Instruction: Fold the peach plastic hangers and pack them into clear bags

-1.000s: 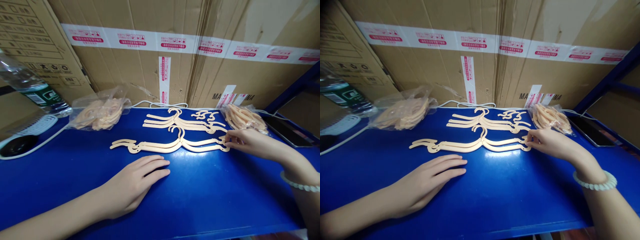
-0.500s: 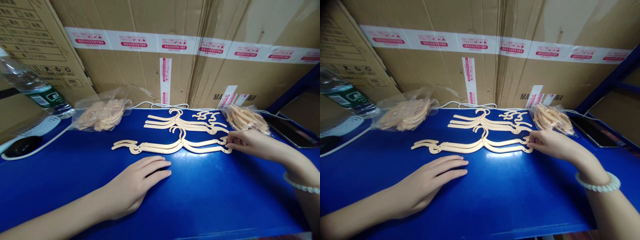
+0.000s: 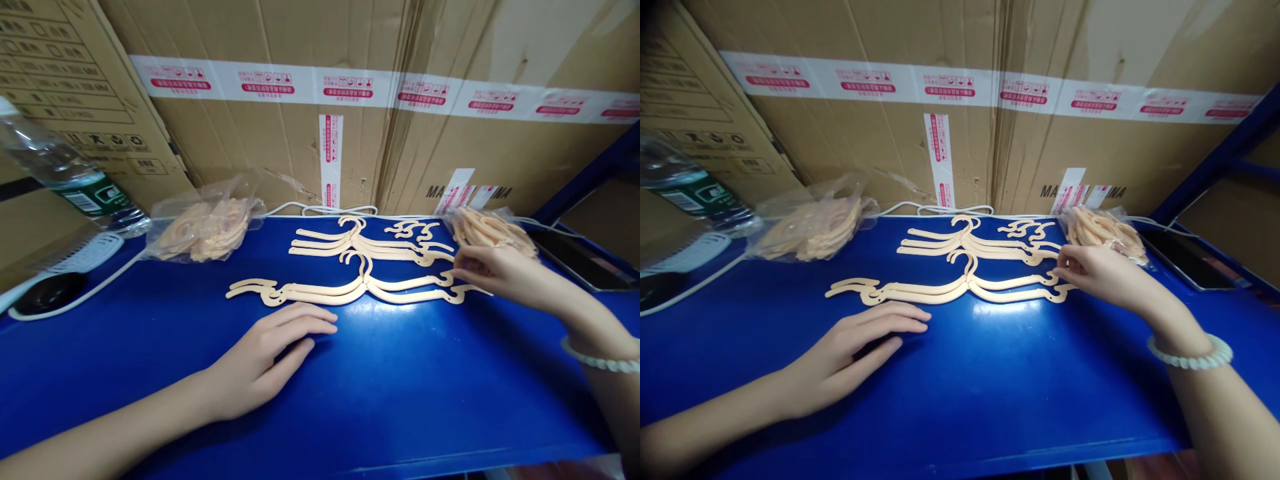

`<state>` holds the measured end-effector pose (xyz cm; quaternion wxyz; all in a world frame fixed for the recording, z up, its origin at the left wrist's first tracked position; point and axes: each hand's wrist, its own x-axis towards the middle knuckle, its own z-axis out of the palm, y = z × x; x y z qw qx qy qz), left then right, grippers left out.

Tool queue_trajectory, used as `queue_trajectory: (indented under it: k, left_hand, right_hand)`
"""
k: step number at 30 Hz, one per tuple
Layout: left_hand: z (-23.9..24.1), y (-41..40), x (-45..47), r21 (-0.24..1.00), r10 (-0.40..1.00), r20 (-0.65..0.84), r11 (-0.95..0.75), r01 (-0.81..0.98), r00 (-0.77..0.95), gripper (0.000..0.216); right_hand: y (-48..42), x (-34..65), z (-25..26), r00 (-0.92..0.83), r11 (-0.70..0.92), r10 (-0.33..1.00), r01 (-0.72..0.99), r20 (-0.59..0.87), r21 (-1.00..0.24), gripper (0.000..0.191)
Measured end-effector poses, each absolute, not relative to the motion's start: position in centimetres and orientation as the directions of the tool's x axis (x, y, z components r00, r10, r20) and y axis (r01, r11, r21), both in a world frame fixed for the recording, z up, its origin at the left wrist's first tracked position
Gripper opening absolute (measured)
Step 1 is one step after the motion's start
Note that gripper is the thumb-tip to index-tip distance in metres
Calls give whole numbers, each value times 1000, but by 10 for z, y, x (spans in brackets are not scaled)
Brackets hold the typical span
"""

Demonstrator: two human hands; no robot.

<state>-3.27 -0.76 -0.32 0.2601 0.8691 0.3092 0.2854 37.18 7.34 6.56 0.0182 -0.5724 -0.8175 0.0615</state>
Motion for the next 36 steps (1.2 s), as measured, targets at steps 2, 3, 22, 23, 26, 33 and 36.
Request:
queue_trajectory:
  k: [2,3,22,23,26,33,36]
  left_hand:
    - [-4,-7,-33,651,706,358,-658,378,612,31]
    - [-5,-7,-32,656,711,370,-656,374,598,30]
    - [-1,-9,-28,605,664,454,-719,342,594,25]
    - [-1,-9,-28,603,660,456,-722,339,596,25]
    - [-1,-9,-28,598,647,465,-733,324,605,26]
    - [-5,-7,-27,595,634,494,-746,301,595,25]
    - [-6,-6,-27,601,635,503,-745,291,587,24]
  right_hand:
    - [75,368,65,-338,344,939,929,67,-133,42]
    - [76,367,64,-334,348,936,926,113,-145,40]
    - [144,331,75,-352,341,936,900,-10,273,30]
    - [146,330,76,-355,348,935,898,-24,271,30]
    - [147,330,76,-350,348,936,900,-40,263,28]
    - [153,338,73,-296,289,955,924,-10,250,24]
    - [155,344,73,-290,278,957,930,17,240,21]
